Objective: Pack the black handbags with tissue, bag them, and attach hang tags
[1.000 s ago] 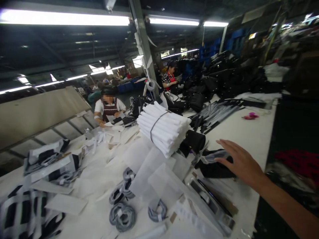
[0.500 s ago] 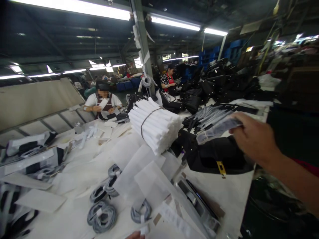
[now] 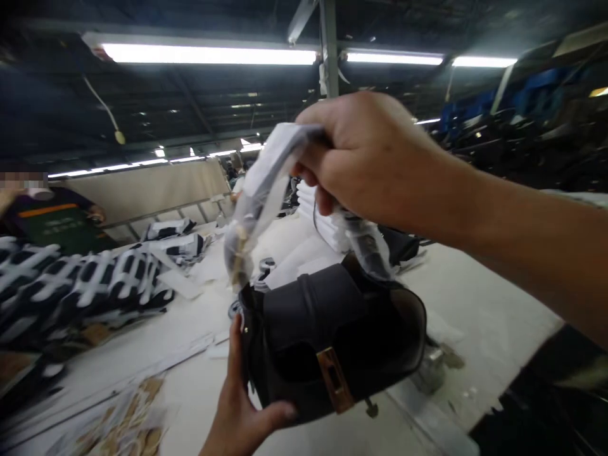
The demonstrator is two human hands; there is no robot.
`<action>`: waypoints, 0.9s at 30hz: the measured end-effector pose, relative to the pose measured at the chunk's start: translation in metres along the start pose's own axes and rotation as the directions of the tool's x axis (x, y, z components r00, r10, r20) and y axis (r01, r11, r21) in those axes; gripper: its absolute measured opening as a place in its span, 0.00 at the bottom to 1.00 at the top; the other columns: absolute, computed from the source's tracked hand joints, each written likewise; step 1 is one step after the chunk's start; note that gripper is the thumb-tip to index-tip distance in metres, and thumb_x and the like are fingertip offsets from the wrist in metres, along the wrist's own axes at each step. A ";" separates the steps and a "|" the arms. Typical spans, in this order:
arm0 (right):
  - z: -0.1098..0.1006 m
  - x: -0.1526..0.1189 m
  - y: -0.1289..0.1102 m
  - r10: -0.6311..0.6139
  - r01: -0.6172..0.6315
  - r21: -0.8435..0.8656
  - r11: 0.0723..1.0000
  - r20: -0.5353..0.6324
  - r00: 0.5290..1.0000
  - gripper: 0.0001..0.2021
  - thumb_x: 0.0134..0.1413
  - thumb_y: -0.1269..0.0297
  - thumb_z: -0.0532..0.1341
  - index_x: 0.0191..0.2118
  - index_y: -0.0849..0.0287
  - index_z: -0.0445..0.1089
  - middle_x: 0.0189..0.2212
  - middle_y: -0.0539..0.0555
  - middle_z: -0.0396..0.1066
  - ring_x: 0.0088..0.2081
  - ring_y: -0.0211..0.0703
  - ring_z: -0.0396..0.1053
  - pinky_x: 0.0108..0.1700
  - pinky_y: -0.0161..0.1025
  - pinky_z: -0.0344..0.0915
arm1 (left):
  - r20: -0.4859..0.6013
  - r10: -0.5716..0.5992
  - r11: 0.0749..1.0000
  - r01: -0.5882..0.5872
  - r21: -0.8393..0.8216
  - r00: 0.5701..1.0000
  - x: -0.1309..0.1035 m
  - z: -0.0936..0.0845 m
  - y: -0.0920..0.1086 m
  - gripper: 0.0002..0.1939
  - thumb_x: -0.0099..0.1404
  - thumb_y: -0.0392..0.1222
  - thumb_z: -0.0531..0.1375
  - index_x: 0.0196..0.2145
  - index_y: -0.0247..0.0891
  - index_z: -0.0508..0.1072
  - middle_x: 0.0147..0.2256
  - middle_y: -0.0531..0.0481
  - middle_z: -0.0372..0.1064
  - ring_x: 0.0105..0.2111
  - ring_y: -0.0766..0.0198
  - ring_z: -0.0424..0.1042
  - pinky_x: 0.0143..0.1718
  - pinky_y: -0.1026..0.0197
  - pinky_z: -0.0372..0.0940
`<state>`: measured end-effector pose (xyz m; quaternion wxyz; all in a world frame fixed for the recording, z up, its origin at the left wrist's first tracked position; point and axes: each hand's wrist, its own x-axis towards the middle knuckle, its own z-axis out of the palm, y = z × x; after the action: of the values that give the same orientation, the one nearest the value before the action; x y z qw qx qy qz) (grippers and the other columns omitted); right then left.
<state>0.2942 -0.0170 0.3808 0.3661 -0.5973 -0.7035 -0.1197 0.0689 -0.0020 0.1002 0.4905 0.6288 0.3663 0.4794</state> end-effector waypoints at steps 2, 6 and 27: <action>0.027 -0.009 -0.023 -0.124 0.110 0.169 0.980 0.077 0.989 0.18 0.63 0.67 0.48 0.37 0.74 0.73 0.21 0.41 0.66 0.22 0.24 0.69 0.36 0.34 0.66 | -0.096 -0.070 0.998 0.070 0.002 0.993 -0.043 -0.023 -0.001 0.72 0.35 0.37 0.79 0.71 0.46 0.44 0.69 0.43 0.50 0.69 0.35 0.44 0.69 0.41 0.41; 0.101 -0.033 -0.044 -0.127 -0.026 0.379 0.925 0.374 0.919 0.12 0.61 0.73 0.51 0.38 0.72 0.72 0.26 0.47 0.72 0.19 0.27 0.69 0.31 0.29 0.70 | -0.195 -0.171 0.983 0.180 0.031 0.966 -0.110 -0.051 -0.003 0.66 0.42 0.37 0.77 0.71 0.48 0.44 0.69 0.46 0.49 0.69 0.40 0.47 0.69 0.45 0.46; 0.225 -0.249 0.064 0.035 -0.510 0.483 0.712 0.701 0.713 0.38 0.61 0.33 0.42 0.61 0.52 0.69 0.59 0.55 0.69 0.62 0.58 0.63 0.66 0.54 0.58 | -0.431 -0.518 0.855 0.450 -0.258 0.738 -0.134 -0.100 -0.077 0.30 0.58 0.45 0.70 0.57 0.39 0.70 0.64 0.41 0.60 0.68 0.45 0.52 0.68 0.47 0.46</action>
<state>0.2746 -0.0513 0.0417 0.2973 -0.5395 -0.6766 0.4034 -0.0634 -0.0805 -0.0011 0.5318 0.3355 0.5947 0.5010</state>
